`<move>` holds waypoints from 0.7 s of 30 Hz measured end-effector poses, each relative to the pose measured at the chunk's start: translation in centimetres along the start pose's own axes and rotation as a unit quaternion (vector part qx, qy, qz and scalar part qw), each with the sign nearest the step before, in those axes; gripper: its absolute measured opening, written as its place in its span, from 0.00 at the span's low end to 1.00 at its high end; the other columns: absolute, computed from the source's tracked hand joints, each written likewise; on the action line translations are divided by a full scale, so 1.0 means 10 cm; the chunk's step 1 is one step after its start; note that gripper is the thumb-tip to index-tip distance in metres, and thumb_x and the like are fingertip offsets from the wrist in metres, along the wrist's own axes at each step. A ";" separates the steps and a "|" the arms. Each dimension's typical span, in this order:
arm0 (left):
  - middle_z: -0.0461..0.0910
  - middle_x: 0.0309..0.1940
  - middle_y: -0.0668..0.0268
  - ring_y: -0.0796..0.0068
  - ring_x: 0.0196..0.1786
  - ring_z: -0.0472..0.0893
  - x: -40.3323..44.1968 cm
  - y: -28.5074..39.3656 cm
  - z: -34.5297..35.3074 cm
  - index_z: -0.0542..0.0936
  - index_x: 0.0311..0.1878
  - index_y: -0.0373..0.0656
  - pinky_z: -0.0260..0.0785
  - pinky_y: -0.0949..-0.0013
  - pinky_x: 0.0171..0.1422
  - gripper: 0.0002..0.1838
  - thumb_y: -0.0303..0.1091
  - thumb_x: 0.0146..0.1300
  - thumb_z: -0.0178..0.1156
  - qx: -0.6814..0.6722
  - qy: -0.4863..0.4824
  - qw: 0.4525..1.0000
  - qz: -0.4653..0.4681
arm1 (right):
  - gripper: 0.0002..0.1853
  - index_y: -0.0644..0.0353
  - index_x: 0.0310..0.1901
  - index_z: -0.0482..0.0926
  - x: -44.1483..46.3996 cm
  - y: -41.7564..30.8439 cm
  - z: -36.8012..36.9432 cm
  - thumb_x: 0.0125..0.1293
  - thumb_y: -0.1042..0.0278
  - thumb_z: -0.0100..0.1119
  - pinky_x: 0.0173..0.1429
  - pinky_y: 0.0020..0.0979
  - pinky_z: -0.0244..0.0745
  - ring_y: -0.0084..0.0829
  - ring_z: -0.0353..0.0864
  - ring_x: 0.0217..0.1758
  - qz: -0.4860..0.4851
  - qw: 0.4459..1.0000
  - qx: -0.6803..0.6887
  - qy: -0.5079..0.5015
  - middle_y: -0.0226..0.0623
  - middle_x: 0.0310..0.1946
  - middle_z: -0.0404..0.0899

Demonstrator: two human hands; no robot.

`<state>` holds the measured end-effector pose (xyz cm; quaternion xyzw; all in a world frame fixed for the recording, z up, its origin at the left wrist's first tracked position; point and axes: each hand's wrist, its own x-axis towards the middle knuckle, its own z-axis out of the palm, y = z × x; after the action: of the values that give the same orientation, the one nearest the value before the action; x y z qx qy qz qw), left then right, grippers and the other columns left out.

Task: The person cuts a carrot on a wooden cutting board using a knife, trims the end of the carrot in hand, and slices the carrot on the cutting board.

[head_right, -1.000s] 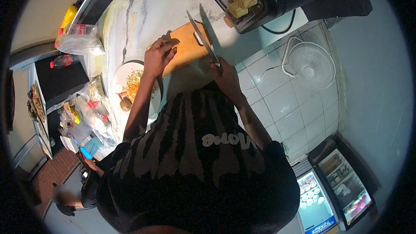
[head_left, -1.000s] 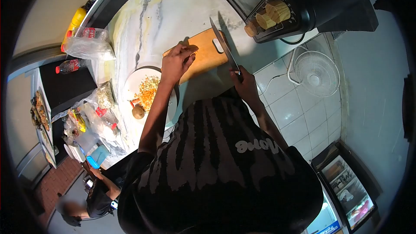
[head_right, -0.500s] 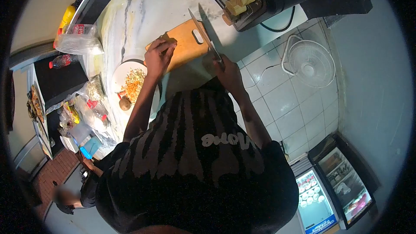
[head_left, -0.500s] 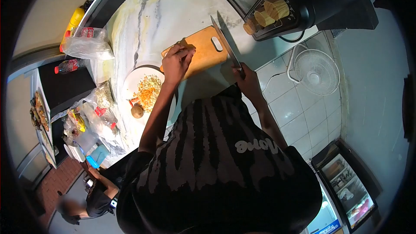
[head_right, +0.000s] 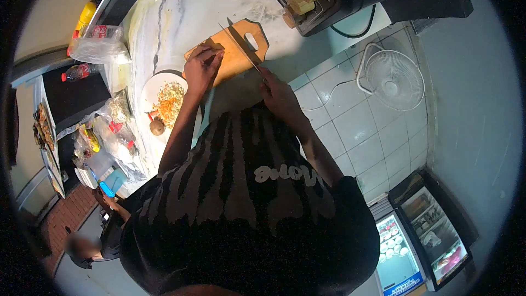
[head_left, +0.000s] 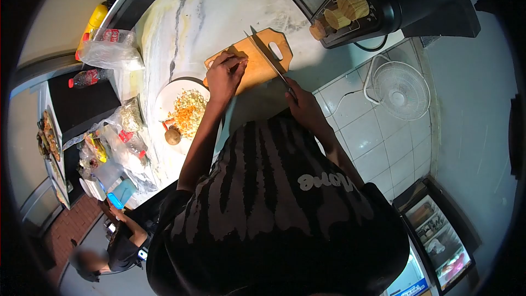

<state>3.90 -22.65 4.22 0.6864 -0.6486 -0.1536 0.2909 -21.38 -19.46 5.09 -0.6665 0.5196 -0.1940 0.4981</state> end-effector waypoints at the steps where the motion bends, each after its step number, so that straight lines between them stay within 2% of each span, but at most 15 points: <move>1: 0.84 0.40 0.66 0.63 0.42 0.84 0.00 0.00 0.00 0.91 0.41 0.50 0.77 0.62 0.45 0.07 0.39 0.62 0.70 0.000 0.000 1.000 0.000 | 0.25 0.57 0.72 0.68 0.00 0.03 0.02 0.76 0.64 0.52 0.48 0.40 0.76 0.48 0.84 0.39 0.000 1.000 0.000 0.000 0.51 0.36 0.82; 4: 0.84 0.39 0.66 0.63 0.42 0.84 -0.02 0.01 0.02 0.91 0.40 0.49 0.76 0.61 0.45 0.07 0.38 0.62 0.70 -0.013 -0.012 1.000 -0.020 | 0.25 0.55 0.73 0.67 -0.01 -0.02 0.00 0.76 0.64 0.51 0.51 0.41 0.76 0.49 0.84 0.41 -0.032 0.999 0.002 0.013 0.52 0.38 0.82; 7: 0.83 0.38 0.66 0.63 0.41 0.83 -0.04 0.00 0.05 0.91 0.40 0.49 0.76 0.62 0.45 0.07 0.38 0.61 0.71 0.001 0.004 1.000 0.001 | 0.26 0.53 0.75 0.65 -0.06 -0.10 -0.04 0.77 0.65 0.49 0.54 0.43 0.76 0.50 0.85 0.47 0.022 0.999 0.000 -0.036 0.54 0.43 0.83; 9: 0.83 0.36 0.66 0.63 0.41 0.83 -0.04 0.00 0.07 0.90 0.39 0.47 0.75 0.62 0.45 0.08 0.38 0.60 0.72 0.011 0.022 0.999 0.034 | 0.26 0.53 0.73 0.65 -0.07 -0.09 0.00 0.75 0.71 0.49 0.63 0.49 0.76 0.58 0.80 0.60 -0.006 1.000 0.016 -0.026 0.59 0.60 0.78; 13: 0.83 0.35 0.66 0.62 0.41 0.82 -0.06 0.03 0.09 0.90 0.39 0.46 0.75 0.61 0.45 0.08 0.38 0.59 0.72 0.016 0.031 0.999 0.028 | 0.28 0.51 0.75 0.64 -0.09 -0.10 0.00 0.75 0.71 0.49 0.64 0.48 0.75 0.58 0.80 0.61 0.016 0.999 -0.003 -0.052 0.59 0.60 0.78; 15: 0.83 0.34 0.65 0.62 0.41 0.82 -0.07 0.01 0.11 0.90 0.39 0.45 0.75 0.61 0.45 0.09 0.38 0.59 0.72 0.015 0.048 0.998 0.035 | 0.27 0.50 0.75 0.64 -0.09 -0.04 0.05 0.75 0.71 0.49 0.63 0.49 0.75 0.57 0.80 0.60 -0.042 0.999 -0.021 -0.012 0.59 0.59 0.78; 19: 0.82 0.34 0.64 0.62 0.40 0.82 -0.08 0.04 0.13 0.90 0.40 0.46 0.75 0.62 0.45 0.09 0.38 0.58 0.73 -0.007 0.058 0.998 0.033 | 0.27 0.49 0.75 0.65 -0.13 -0.08 0.00 0.75 0.70 0.49 0.62 0.49 0.76 0.57 0.81 0.58 -0.027 0.999 -0.023 -0.024 0.58 0.58 0.79; 21: 0.85 0.39 0.63 0.62 0.45 0.84 -0.07 0.07 0.11 0.90 0.42 0.46 0.76 0.63 0.50 0.11 0.40 0.61 0.72 -0.004 0.014 0.999 -0.029 | 0.26 0.49 0.75 0.66 -0.13 -0.12 -0.05 0.76 0.68 0.48 0.61 0.49 0.77 0.56 0.82 0.56 0.022 0.998 -0.023 -0.045 0.57 0.57 0.80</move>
<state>2.60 -22.17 3.62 0.7059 -0.6238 -0.1545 0.2980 -21.69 -18.56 6.75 -0.6745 0.5153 -0.1410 0.5094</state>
